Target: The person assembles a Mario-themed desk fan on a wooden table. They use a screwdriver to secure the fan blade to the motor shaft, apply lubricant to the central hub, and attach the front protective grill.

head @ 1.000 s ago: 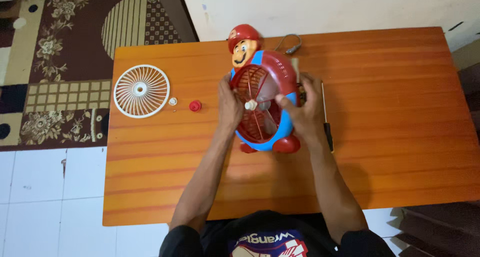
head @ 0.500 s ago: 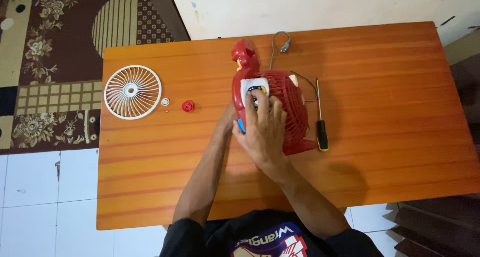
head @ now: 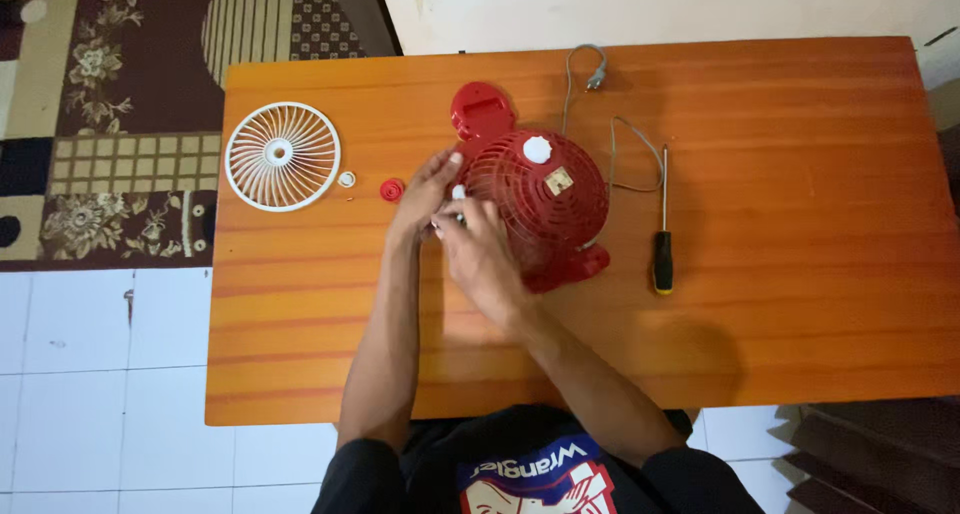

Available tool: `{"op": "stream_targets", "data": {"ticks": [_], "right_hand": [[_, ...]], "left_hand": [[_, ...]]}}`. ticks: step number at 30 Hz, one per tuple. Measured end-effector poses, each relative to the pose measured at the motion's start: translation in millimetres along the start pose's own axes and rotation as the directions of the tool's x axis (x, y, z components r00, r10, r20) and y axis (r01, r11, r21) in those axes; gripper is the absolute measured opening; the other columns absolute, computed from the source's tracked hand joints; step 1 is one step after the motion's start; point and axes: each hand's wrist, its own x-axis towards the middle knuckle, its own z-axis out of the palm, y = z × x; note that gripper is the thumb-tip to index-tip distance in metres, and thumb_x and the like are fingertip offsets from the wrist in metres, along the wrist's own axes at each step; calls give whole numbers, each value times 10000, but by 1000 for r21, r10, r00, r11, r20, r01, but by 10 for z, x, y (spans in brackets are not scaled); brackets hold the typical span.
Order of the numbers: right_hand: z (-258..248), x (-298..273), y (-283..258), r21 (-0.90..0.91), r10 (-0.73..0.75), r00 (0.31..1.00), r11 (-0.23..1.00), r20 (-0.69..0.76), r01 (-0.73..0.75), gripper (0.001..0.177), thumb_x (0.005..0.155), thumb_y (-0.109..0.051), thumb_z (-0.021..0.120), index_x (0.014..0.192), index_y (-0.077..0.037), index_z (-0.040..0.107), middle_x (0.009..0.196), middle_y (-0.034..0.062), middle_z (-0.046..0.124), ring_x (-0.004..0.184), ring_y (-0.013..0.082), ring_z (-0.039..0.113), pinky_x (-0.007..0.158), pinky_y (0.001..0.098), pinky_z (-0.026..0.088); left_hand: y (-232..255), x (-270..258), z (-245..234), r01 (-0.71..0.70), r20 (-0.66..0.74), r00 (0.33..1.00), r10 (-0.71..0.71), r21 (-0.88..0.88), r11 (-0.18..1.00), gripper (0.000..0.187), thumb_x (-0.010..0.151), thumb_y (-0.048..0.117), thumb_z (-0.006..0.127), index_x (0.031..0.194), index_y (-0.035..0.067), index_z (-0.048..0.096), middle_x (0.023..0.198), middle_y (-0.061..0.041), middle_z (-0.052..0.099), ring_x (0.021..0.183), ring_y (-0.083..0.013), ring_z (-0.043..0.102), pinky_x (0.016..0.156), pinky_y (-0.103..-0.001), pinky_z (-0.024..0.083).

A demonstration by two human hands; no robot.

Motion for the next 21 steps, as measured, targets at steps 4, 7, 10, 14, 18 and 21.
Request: {"op": "stream_targets", "data": {"ticks": [4,7,10,14,18,21], "right_hand": [[-561,146,407,211,-7,972,976,-234,58,272,935,59,635,1185,-45,658,1192,145,617,1152,342,606,1011,434,505],[-988,281,755,213,61,993,976,-98,-39,238,975,6,696,1209,-35,699,1159,135,628,1079,308,645,929,395,529],[-1119,279,960,189,70,997,979,17,-72,240,980,-33,721,1220,-29,713,1130,144,607,1012,284,648,863,376,534],[-1168,-18,1076,54,86,996,995,31,-87,260,949,-58,764,1203,-29,719,1108,131,606,960,271,655,803,375,532],[-1266,-289,1076,60,116,991,991,68,-120,255,906,-72,786,1158,-66,743,1058,104,608,938,265,666,798,368,544],[-1189,-378,931,14,194,956,979,218,-202,224,893,-94,773,1116,-114,760,1038,78,642,910,225,688,759,336,563]], "left_hand": [[-196,218,30,-84,74,993,91,-93,992,530,1058,282,585,1485,-29,549,1262,-157,678,1089,-242,630,964,-396,501],[-170,186,123,-168,-93,975,200,278,946,486,1038,307,567,1407,-8,587,1309,-171,700,1183,-249,669,1040,-376,515],[-106,115,210,-154,-166,952,257,466,871,461,1037,314,572,1371,-2,607,1305,-170,704,1218,-246,664,1055,-358,490],[9,119,239,-269,-99,926,364,503,821,440,1037,286,564,1367,2,631,1337,-180,685,1256,-261,637,1078,-365,462],[94,86,278,-246,-112,930,350,520,818,417,1036,263,576,1353,4,655,1321,-183,672,1234,-256,630,1059,-366,467],[91,110,300,-245,-97,945,313,424,872,412,1032,256,588,1351,1,638,1308,-158,685,1203,-232,658,1037,-348,496]]}}
